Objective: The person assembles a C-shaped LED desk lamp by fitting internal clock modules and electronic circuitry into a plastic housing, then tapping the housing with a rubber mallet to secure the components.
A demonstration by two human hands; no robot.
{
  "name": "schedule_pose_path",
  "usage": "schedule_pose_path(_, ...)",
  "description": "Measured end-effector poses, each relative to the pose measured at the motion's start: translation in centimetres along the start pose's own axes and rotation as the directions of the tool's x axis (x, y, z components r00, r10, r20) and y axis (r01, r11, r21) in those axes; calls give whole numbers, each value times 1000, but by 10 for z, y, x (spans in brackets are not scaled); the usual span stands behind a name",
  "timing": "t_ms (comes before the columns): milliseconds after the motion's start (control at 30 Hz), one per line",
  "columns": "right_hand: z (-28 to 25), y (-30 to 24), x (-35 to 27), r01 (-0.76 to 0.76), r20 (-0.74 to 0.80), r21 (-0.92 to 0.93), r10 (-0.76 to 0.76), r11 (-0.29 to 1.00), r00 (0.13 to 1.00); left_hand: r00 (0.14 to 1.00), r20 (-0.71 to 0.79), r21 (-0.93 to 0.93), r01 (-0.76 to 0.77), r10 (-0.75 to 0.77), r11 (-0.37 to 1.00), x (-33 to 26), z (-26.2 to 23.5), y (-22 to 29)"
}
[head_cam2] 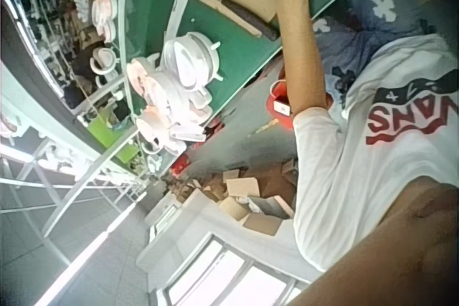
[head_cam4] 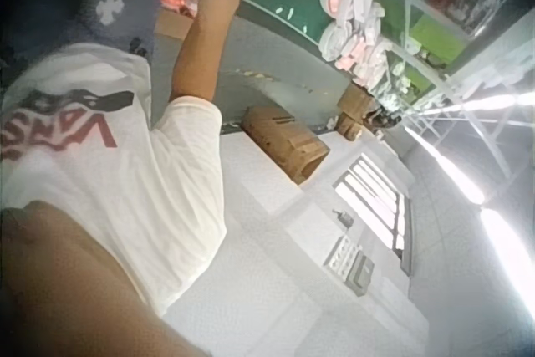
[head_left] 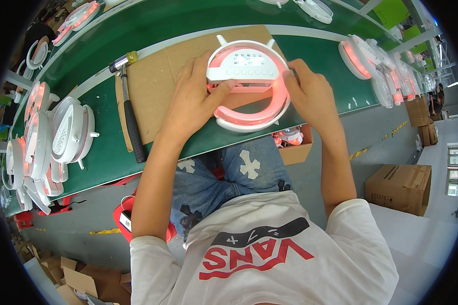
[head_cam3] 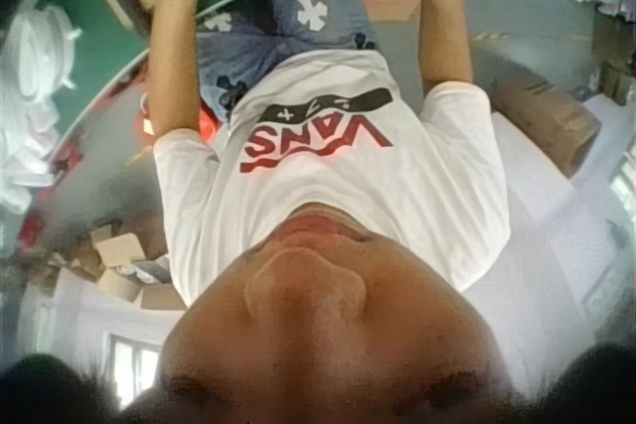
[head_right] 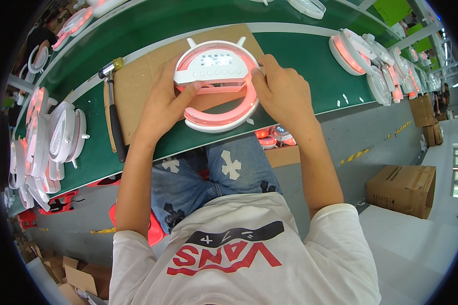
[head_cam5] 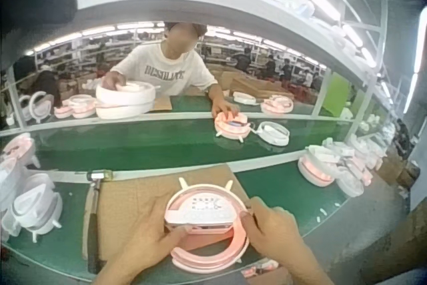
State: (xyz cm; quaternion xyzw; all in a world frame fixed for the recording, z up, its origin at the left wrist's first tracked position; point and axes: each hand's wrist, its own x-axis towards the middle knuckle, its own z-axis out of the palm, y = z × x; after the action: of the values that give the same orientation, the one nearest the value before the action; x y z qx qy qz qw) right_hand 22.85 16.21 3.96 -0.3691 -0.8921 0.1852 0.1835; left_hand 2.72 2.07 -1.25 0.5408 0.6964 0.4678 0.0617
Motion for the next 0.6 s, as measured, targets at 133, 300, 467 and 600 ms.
schedule_pose_path(133,9,12,11,22,-27,279,-15,960,1000,997,82,-163,7,7,987,1,-6,6)
schedule_pose_path(300,33,19,15,147,-168,486,-74,861,983,984,51,-170,176,-170,970,9,-3,7)
schedule_pose_path(467,19,11,12,-55,-12,562,75,825,997,991,-109,-84,74,-83,994,10,8,13)
schedule_pose_path(600,16,4,13,-40,-22,490,58,871,998,992,-65,-98,104,-111,990,10,6,12)
